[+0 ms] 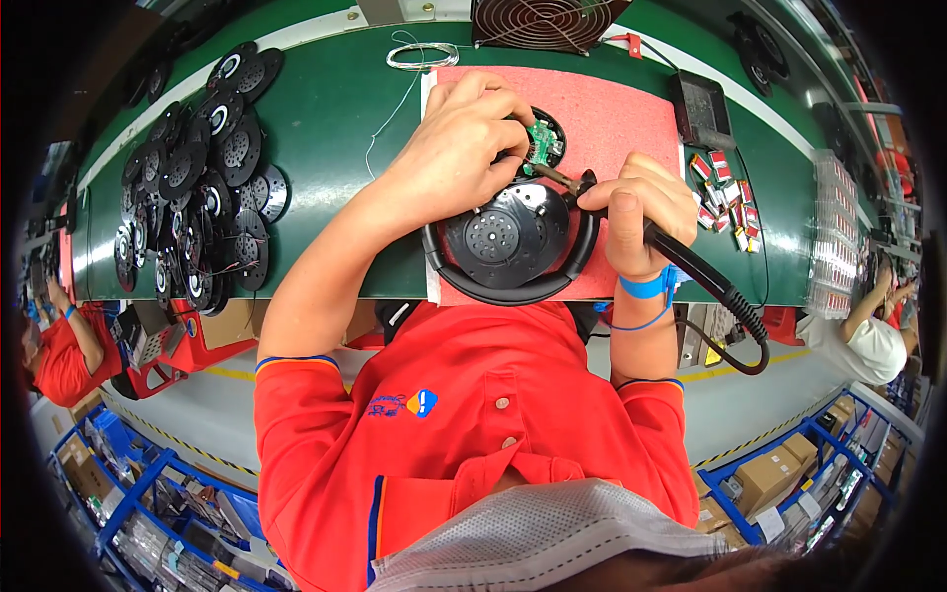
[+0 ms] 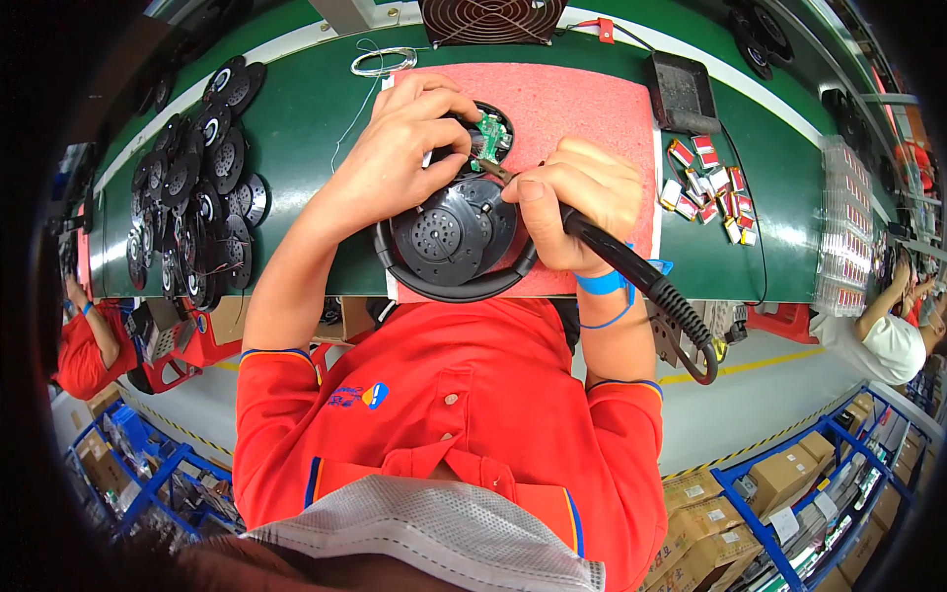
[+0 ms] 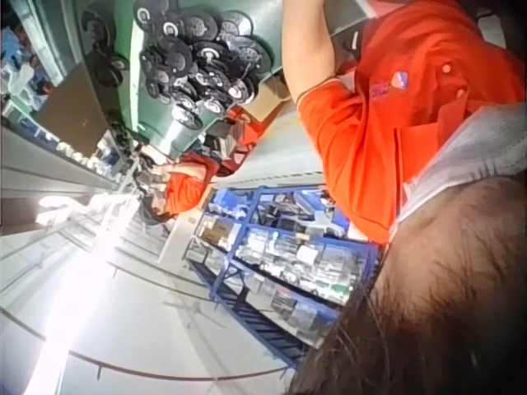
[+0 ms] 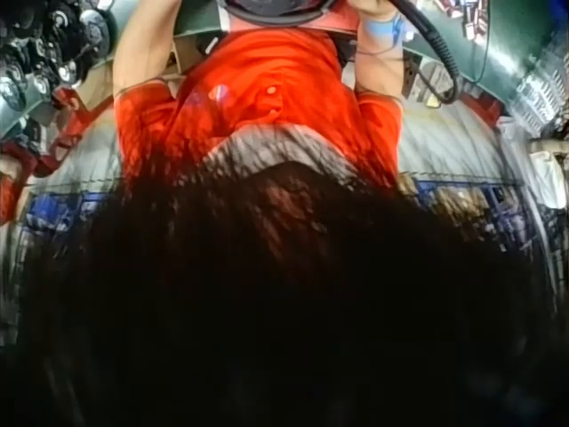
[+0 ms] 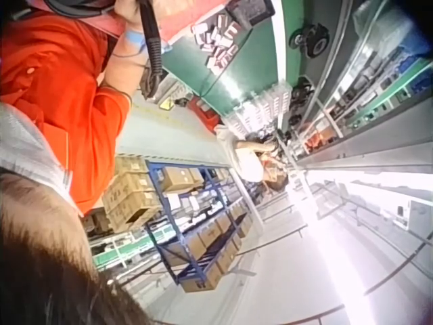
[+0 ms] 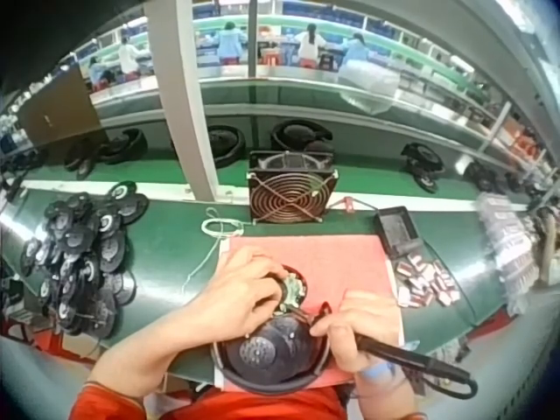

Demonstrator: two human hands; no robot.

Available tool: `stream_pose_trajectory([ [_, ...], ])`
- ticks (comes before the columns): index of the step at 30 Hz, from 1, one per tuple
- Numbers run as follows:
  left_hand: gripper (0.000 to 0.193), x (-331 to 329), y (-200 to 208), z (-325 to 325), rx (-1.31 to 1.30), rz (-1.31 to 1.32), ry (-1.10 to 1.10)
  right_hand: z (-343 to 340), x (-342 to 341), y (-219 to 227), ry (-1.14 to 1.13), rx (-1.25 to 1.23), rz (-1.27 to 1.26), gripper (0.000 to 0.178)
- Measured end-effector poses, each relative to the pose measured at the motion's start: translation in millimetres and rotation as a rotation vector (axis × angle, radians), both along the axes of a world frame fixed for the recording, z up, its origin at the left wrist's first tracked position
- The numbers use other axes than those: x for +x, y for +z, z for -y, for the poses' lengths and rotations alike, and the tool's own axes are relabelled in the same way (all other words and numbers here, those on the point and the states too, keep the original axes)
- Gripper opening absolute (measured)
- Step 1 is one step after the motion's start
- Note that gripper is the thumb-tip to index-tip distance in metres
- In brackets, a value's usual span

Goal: Soldering components onto a printed circuit board inside a headphone housing at a factory workstation.

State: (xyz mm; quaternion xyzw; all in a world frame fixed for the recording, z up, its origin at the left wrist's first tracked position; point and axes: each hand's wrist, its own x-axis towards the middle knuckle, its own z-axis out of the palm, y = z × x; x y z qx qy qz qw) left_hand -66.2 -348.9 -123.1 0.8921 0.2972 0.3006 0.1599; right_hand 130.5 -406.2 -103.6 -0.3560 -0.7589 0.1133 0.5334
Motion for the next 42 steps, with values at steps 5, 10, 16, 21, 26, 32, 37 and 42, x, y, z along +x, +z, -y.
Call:
stream_pose_trajectory([
  [5,0.004,0,1,0,-0.008,-0.006,0.001,-1,1,-2,0.009,0.002,-0.008,0.039],
  [10,0.004,0,3,2,-0.038,-0.049,0.011,3,5,1,0.009,0.039,-0.024,0.036],
  [16,0.005,1,-2,1,0.001,0.000,-0.003,39,13,-12,-0.157,-0.113,-0.104,0.063],
  [21,0.005,2,-3,0,-0.002,0.003,-0.007,68,29,-31,-0.029,-0.121,0.030,0.059],
  [26,0.006,-1,-4,-2,-0.086,0.016,-0.013,54,26,-4,-0.098,0.013,0.020,0.059],
  [32,0.006,-1,-5,-3,-0.159,0.020,-0.022,24,7,10,-0.013,0.035,0.044,0.038],
  [37,0.006,-1,-5,-3,-0.159,-0.002,-0.021,13,2,3,0.014,0.013,0.052,0.039],
  [42,0.006,-1,-8,-3,-0.132,0.058,-0.018,9,0,-1,0.005,-0.017,0.034,0.041],
])
